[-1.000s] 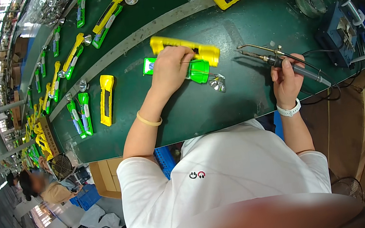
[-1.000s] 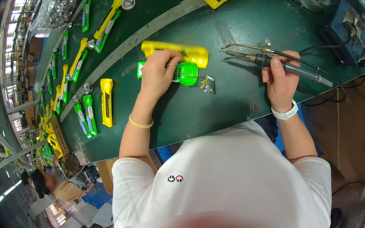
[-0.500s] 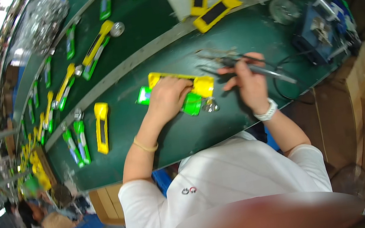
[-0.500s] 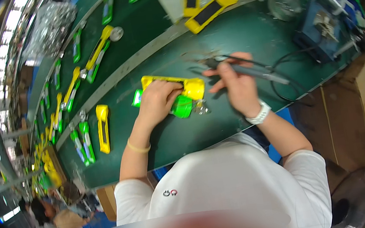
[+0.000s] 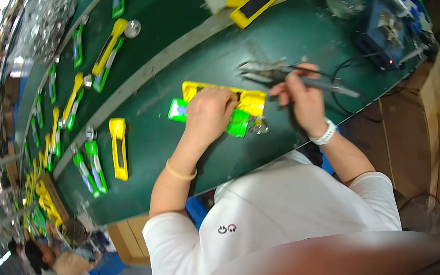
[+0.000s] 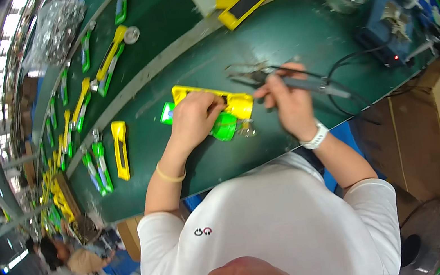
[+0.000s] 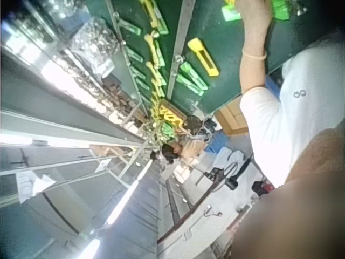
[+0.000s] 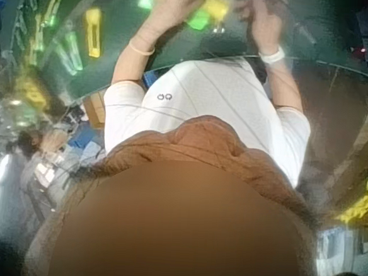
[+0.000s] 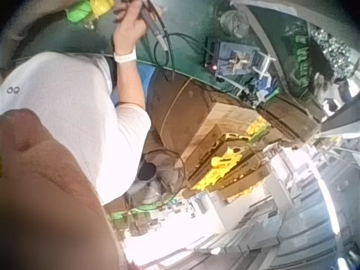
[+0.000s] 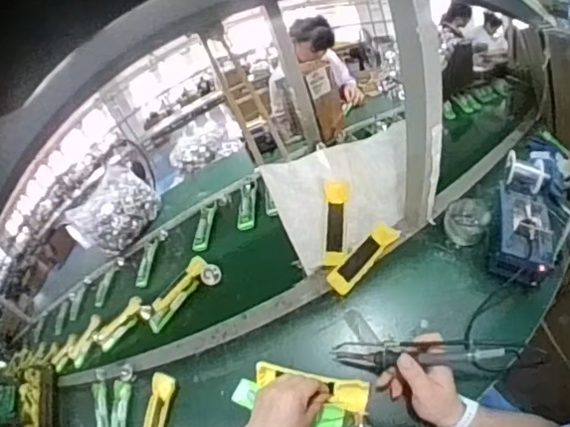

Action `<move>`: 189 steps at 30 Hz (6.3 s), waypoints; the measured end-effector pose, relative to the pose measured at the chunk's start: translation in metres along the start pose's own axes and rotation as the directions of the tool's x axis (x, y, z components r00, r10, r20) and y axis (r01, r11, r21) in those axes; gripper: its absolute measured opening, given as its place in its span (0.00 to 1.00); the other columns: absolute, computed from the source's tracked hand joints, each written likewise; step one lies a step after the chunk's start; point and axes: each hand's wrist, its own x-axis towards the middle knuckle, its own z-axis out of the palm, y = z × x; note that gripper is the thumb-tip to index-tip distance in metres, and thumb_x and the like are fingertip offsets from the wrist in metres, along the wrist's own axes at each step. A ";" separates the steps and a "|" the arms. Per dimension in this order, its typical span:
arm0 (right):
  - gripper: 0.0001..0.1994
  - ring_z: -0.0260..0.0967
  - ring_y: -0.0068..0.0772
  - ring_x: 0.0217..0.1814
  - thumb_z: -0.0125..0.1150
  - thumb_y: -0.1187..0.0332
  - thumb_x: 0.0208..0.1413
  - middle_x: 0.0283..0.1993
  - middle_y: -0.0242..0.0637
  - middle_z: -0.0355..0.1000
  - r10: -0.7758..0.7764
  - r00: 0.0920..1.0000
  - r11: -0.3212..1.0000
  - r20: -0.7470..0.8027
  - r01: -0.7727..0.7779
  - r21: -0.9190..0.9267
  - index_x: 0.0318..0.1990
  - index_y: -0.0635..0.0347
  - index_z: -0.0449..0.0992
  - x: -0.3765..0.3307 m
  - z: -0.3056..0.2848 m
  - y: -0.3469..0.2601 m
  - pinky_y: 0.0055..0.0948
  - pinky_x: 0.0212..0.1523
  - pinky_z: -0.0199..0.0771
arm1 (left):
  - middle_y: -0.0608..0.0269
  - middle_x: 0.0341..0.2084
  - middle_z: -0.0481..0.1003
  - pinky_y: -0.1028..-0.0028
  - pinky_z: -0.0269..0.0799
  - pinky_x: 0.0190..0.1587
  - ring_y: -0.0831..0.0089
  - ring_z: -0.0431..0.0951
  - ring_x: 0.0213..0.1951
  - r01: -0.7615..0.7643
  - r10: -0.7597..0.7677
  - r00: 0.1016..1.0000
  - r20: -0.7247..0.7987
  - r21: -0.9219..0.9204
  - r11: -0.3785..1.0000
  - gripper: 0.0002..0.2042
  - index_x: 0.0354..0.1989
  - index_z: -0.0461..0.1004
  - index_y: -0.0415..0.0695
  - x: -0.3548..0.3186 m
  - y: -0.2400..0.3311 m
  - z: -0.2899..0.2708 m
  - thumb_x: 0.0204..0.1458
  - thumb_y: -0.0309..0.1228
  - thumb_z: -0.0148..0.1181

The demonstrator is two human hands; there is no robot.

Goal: Soldering internal components of handheld flashlights on an assembly line.

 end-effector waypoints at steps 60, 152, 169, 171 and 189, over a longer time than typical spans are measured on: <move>0.12 0.73 0.33 0.39 0.47 0.70 0.60 0.38 0.45 0.67 -0.023 0.993 0.998 0.120 0.017 0.056 0.45 0.63 0.52 0.004 0.005 0.000 0.27 0.40 0.76 | 0.60 0.22 0.71 0.63 0.67 0.31 0.59 0.71 0.28 -0.118 0.113 0.960 -0.254 -0.004 0.993 0.05 0.25 0.73 0.43 0.000 0.011 -0.001 0.38 0.26 0.61; 0.10 0.68 0.26 0.23 0.50 0.70 0.58 0.31 0.34 0.64 -0.242 0.946 0.967 -0.217 0.252 0.019 0.44 0.57 0.58 0.010 -0.041 -0.004 0.17 0.18 0.60 | 0.53 0.38 0.68 0.68 0.67 0.47 0.58 0.70 0.42 -0.012 -0.007 0.989 -0.148 -0.132 0.991 0.22 0.39 0.62 0.43 -0.024 -0.090 -0.043 0.34 0.26 0.66; 0.15 0.65 0.27 0.19 0.53 0.63 0.56 0.25 0.39 0.65 -0.266 0.937 0.964 -0.226 0.256 -0.073 0.42 0.60 0.57 0.014 -0.041 -0.010 0.17 0.17 0.60 | 0.48 0.48 0.68 0.66 0.67 0.50 0.60 0.70 0.49 0.562 -0.553 0.827 -0.106 0.105 0.821 0.39 0.55 0.59 0.41 0.233 -0.262 -0.132 0.33 0.43 0.70; 0.15 0.62 0.23 0.18 0.53 0.65 0.56 0.22 0.42 0.68 -0.251 0.936 0.968 -0.246 0.247 -0.046 0.41 0.61 0.55 0.018 -0.039 -0.013 0.17 0.18 0.61 | 0.41 0.52 0.65 0.62 0.64 0.53 0.51 0.67 0.53 0.649 -0.621 0.759 -0.196 0.155 0.744 0.47 0.62 0.48 0.43 0.248 -0.290 -0.109 0.34 0.46 0.69; 0.15 0.67 0.34 0.33 0.49 0.63 0.57 0.40 0.43 0.65 -0.582 0.612 0.775 -0.536 0.617 -0.137 0.47 0.61 0.58 0.023 -0.068 -0.006 0.34 0.38 0.69 | 0.44 0.51 0.63 0.61 0.58 0.56 0.52 0.62 0.54 -0.327 0.307 0.941 -0.142 -0.149 0.933 0.25 0.47 0.67 0.37 0.140 -0.007 0.005 0.38 0.32 0.65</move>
